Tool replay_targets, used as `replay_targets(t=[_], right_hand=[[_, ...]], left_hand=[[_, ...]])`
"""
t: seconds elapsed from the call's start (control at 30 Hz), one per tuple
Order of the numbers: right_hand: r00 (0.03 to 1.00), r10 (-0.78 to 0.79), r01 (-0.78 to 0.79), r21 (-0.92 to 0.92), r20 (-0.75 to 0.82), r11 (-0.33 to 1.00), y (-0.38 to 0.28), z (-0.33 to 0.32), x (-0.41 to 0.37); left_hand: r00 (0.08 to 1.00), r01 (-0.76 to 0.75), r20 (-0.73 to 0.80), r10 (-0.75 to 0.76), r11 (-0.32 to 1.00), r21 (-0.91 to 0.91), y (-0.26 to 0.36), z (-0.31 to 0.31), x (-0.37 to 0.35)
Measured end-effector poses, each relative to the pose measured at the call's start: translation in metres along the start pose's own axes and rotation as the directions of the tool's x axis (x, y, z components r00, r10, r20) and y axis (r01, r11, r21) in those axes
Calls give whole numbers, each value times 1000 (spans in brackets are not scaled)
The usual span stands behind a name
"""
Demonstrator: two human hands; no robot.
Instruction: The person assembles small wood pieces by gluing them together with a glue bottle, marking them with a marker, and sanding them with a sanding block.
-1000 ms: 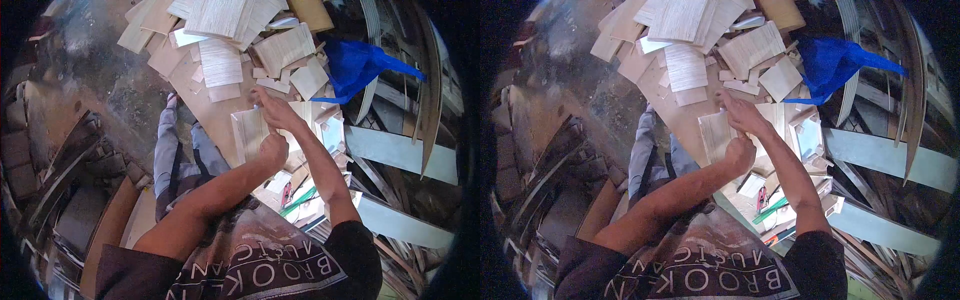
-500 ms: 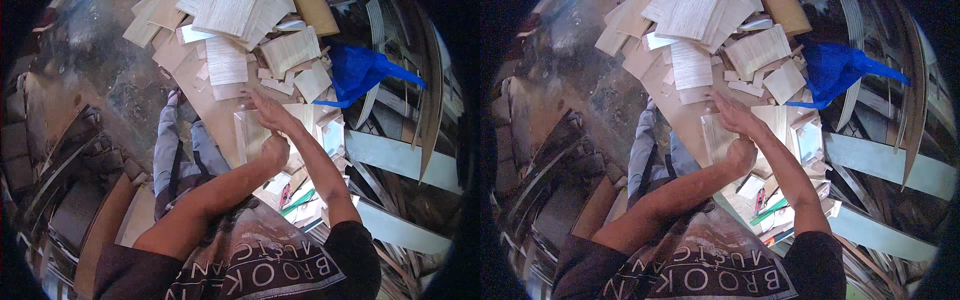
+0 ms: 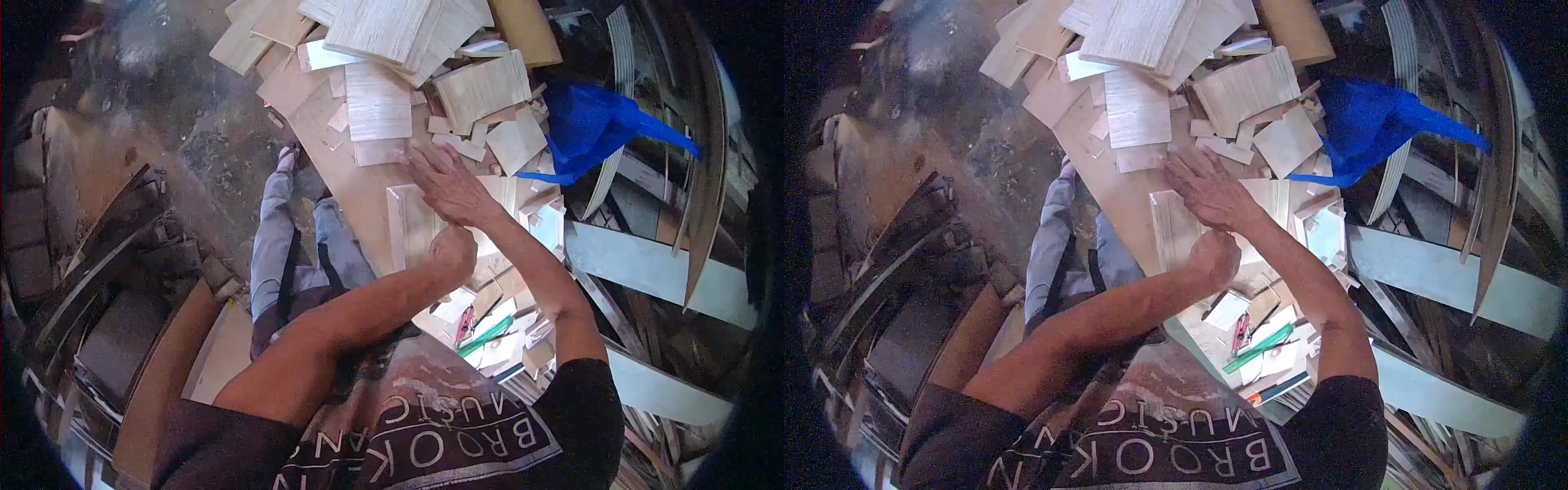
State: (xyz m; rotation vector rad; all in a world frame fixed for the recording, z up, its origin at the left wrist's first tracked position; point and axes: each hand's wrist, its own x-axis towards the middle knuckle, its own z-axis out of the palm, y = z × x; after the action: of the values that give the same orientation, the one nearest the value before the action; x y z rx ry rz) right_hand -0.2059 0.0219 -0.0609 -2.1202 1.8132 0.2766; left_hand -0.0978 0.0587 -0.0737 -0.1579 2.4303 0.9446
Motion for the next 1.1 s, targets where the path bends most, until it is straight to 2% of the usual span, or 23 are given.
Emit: replay_targets(t=[0.07, 0.13, 0.2, 0.23, 0.27, 0.3, 0.33, 0.37, 0.4, 0.47, 0.6, 0.67, 0.7, 0.73, 0.77, 0.8, 0.87, 0.9, 0.97, 1.03, 1.07, 1.1], right_hand=[[1000, 1, -1, 42, 3, 999, 4, 0, -2], [993, 115, -113, -85, 8, 990, 0, 10, -9], [992, 121, -121, -8, 26, 993, -14, 15, -16], [992, 122, -124, 54, 41, 991, -17, 17, -17], [992, 123, -124, 51, 32, 991, -20, 24, -17], [992, 122, -123, -22, -41, 992, -25, 34, -18], [987, 114, -125, -94, -113, 988, -31, 43, -18], [984, 148, -147, 8, -101, 989, -34, 51, -16], [984, 143, -143, 7, -107, 990, -35, 52, -14], [991, 119, -129, -166, -69, 978, -40, 55, -12], [990, 138, -140, -58, -39, 988, -45, 62, -11], [987, 69, -113, -328, -144, 938, -46, 61, -11], [987, 71, -115, -328, -143, 937, -47, 60, -13], [986, 128, -137, -87, -103, 987, -49, 58, -15], [983, 175, -164, 158, -53, 974, -50, 56, -16], [982, 179, -168, 156, -59, 973, -49, 56, -16], [978, 142, -166, -153, -155, 974, -48, 60, -18], [974, 152, -179, -157, -168, 971, -47, 63, -18], [953, 140, -155, -36, -270, 987, -46, 70, -19], [943, 126, -148, -50, -308, 988, -44, 69, -21], [940, 99, -125, -58, -328, 990, -44, 68, -22], [933, 110, -138, -58, -343, 989, -44, 68, -22]], left_hand=[[1000, -23, 6, 23, 1000, 14, 1, -30, -15], [998, -48, 29, 48, 998, 29, 3, -60, -42], [961, -276, -2, 277, 958, 77, 3, -83, -73], [962, -272, -5, 273, 959, 81, 2, -103, -85], [954, -300, 9, 300, 954, 5, 1, -124, -98], [944, -328, 26, 330, 942, -75, -1, -138, -109], [943, -329, 28, 331, 942, -72, -5, -147, -117], [953, -302, -44, 299, 944, -130, -11, -155, -123], [959, -276, -115, 258, 942, -189, -15, -160, -128], [969, -246, -78, 235, 953, -176, -16, -166, -137], [971, -236, -10, 238, 956, -176, -16, -169, -144], [975, -216, 10, 224, 952, -215, -19, -167, -140], [977, -195, 32, 210, 948, -250, -22, -166, -137], [977, -197, 31, 211, 949, -247, -29, -168, -133], [985, -134, 63, 158, 951, -278, -41, -170, -129], [990, -71, 97, 105, 950, -303, -55, -173, -125], [994, 63, 106, -30, 944, -325, -93, -172, -121], [994, 78, 103, -44, 934, -350, -113, -174, -120], [994, 82, 93, -53, 933, -350, -150, -171, -126], [988, 151, 48, -144, 892, -427, -182, -162, -128], [989, 145, 42, -140, 901, -408, -191, -159, -126], [983, 182, 89, -159, 856, -485, -199, -157, -124]])
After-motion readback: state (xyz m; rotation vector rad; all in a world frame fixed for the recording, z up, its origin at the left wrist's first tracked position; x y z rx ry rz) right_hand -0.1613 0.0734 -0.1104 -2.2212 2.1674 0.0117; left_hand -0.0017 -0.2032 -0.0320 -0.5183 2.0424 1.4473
